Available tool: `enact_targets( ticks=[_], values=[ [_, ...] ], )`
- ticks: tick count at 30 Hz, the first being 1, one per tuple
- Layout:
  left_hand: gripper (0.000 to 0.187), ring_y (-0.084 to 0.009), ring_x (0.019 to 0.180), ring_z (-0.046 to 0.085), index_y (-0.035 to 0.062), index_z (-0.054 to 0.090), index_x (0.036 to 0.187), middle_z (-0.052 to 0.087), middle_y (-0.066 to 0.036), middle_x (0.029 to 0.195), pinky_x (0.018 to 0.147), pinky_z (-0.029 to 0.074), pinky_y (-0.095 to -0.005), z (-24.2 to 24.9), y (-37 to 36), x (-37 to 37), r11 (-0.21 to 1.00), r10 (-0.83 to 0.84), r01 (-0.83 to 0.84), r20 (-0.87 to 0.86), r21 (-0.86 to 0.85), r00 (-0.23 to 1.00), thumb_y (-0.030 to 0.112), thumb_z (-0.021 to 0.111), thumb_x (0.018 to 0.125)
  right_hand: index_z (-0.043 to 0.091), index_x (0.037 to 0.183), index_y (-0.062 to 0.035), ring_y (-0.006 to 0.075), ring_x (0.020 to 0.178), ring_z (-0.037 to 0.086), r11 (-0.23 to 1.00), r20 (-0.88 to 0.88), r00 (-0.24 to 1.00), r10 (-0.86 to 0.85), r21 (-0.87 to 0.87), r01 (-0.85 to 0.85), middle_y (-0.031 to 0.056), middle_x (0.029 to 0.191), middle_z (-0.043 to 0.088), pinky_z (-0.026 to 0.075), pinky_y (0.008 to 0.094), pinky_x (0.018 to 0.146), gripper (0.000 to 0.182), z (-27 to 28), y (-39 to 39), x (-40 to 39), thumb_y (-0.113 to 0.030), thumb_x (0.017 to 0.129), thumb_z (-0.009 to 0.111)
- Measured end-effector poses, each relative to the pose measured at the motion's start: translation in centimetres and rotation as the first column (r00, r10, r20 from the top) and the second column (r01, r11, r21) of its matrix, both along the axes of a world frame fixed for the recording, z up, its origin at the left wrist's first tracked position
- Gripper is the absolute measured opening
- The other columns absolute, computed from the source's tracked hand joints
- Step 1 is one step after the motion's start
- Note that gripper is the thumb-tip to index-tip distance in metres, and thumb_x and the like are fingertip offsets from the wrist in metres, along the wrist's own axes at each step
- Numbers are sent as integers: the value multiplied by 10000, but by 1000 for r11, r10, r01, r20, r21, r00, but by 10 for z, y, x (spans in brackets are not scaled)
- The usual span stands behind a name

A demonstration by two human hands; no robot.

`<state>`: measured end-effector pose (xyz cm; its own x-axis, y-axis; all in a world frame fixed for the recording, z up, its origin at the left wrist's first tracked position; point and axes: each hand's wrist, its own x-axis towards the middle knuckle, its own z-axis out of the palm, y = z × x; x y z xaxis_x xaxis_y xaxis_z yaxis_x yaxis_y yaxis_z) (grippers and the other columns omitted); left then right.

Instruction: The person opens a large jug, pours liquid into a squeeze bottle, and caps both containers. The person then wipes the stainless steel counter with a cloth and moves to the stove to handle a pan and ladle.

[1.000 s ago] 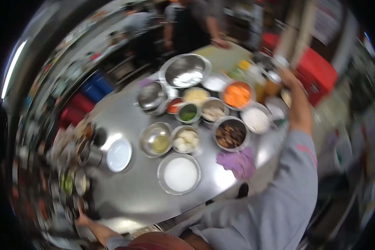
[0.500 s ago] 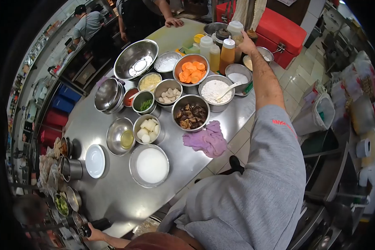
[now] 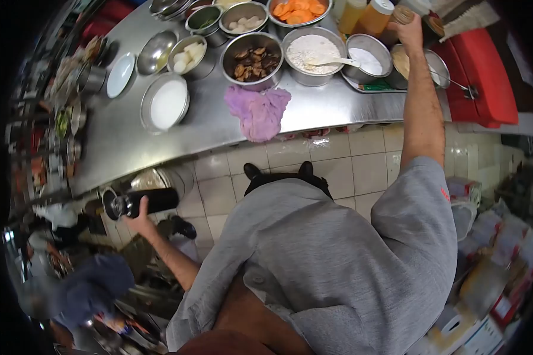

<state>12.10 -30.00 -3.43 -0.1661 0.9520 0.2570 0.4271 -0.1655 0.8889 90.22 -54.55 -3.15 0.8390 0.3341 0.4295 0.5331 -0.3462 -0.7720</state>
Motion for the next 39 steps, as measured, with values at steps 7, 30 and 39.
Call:
enact_targets(
  ticks=[7, 30, 39],
  values=[
    [756, -208, 935, 558, -34, 458, 1170, 557, -114, 1064, 857, 456, -331, -89, -92, 37, 969, -61, 69, 41, -237, 997, 147, 882, 570, 579, 1037, 11, 201, 845, 622, 995, 175, 980, 96, -21, -93, 113, 968, 650, 503, 339, 768, 520, 25, 0, 36, -149, 603, 816],
    [874, -321, 1051, 563, -11, 381, 1255, 567, -194, 1128, 915, 438, -388, -217, 126, 9, 945, 26, -10, 43, -327, 999, 225, 846, 553, 493, 1166, -16, 208, 998, 566, 983, 20, 996, -91, 163, 87, 83, 1102, 552, 479, 351, 832, 549, 170, -153, -185, -97, 690, 755],
    [451, -294, 1127, 479, 62, 481, 1235, 534, -94, 1207, 944, 413, -445, -320, 205, 16, 912, 290, 264, 949, -314, 127, 378, 468, 914, 474, 1178, 3, 239, 974, 571, 956, -118, 962, -248, 132, 263, 116, 1095, 547, 481, 377, 819, 585, 163, -174, -302, -83, 672, 756]
  ],
)
